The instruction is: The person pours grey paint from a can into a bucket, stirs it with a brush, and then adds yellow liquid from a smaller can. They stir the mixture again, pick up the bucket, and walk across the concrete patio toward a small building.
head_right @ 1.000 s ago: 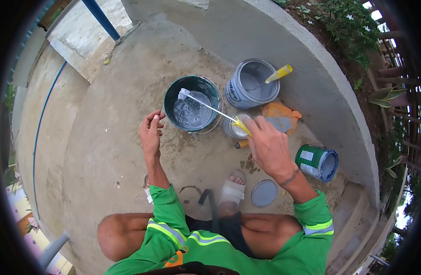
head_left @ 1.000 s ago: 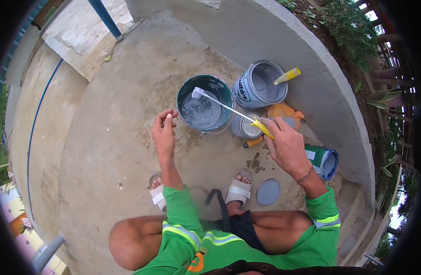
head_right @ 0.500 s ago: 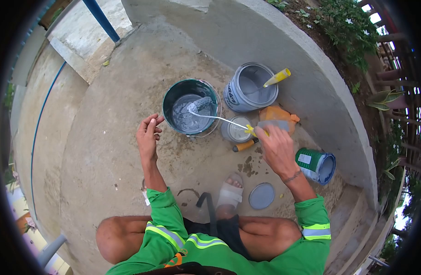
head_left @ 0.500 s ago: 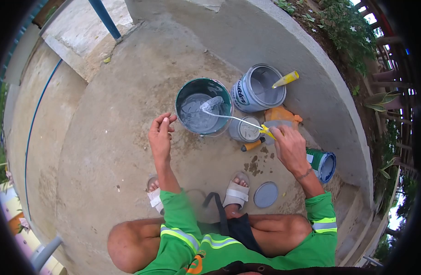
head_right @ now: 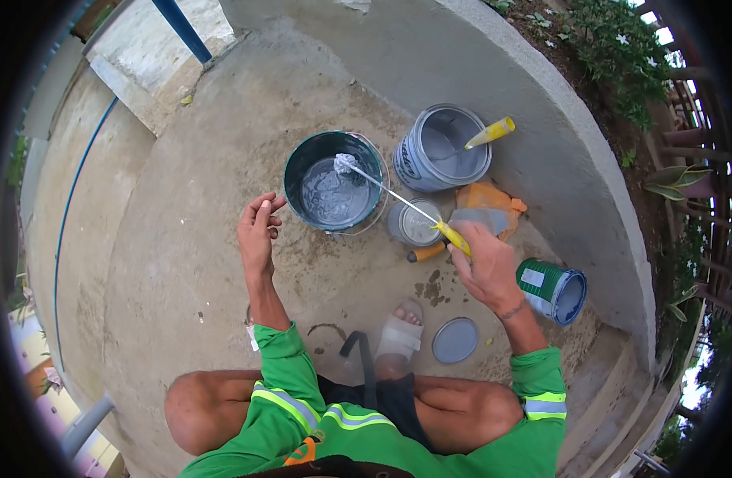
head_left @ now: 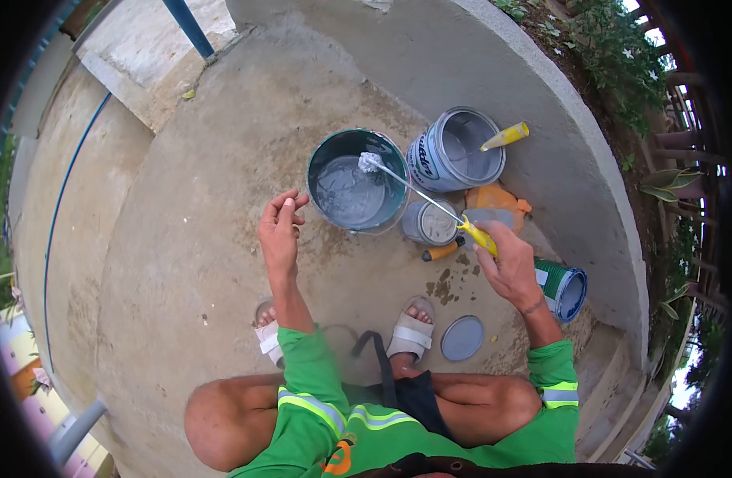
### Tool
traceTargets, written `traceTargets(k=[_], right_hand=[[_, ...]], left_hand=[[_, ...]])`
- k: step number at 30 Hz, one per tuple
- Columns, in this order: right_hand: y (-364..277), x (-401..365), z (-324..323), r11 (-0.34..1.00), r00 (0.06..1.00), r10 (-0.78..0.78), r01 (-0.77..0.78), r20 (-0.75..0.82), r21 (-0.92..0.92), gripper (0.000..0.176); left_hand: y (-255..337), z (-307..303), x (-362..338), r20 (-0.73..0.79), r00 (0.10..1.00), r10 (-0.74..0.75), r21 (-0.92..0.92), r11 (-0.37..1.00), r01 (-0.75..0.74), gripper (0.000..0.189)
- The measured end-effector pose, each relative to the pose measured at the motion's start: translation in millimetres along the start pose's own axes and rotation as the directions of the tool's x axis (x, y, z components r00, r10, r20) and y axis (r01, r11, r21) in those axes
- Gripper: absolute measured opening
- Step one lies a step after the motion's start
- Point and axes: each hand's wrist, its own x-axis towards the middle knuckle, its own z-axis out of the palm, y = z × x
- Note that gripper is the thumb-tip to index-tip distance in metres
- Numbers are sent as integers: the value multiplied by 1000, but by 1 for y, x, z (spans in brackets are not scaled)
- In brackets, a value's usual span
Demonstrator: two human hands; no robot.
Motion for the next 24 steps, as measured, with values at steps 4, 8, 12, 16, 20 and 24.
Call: traceTargets(k=[4, 8, 12, 16, 20, 24], right_hand=[[-1, 2, 5, 996, 1000, -22, 22, 8, -81, 34], [3, 0, 13, 978, 997, -69, 76, 43, -192, 38], [4, 0, 12, 960, 988, -157, 153, 2, -234, 43], [9, 3, 18, 877, 946, -322, 287, -28, -385, 43], [9, 3, 17, 815, 940, -342, 294, -4, -500, 43], [3, 1, 17, 831, 935, -354, 302, -27, -468, 43]], left_hand=[[0, 0, 1, -5, 1000, -7, -15, 1000, 7, 27], [5, 1, 2, -10, 1000, -20, 4, 1000, 20, 27], [4, 0, 0, -7, 1000, -20, 1, 1000, 20, 27], [7, 0, 0, -5, 1000, -30, -2, 1000, 30, 27], [3, -1, 2, 4, 1000, -27, -12, 1000, 27, 29], [4, -3, 2, 0, 999, -43, -9, 999, 43, 29]])
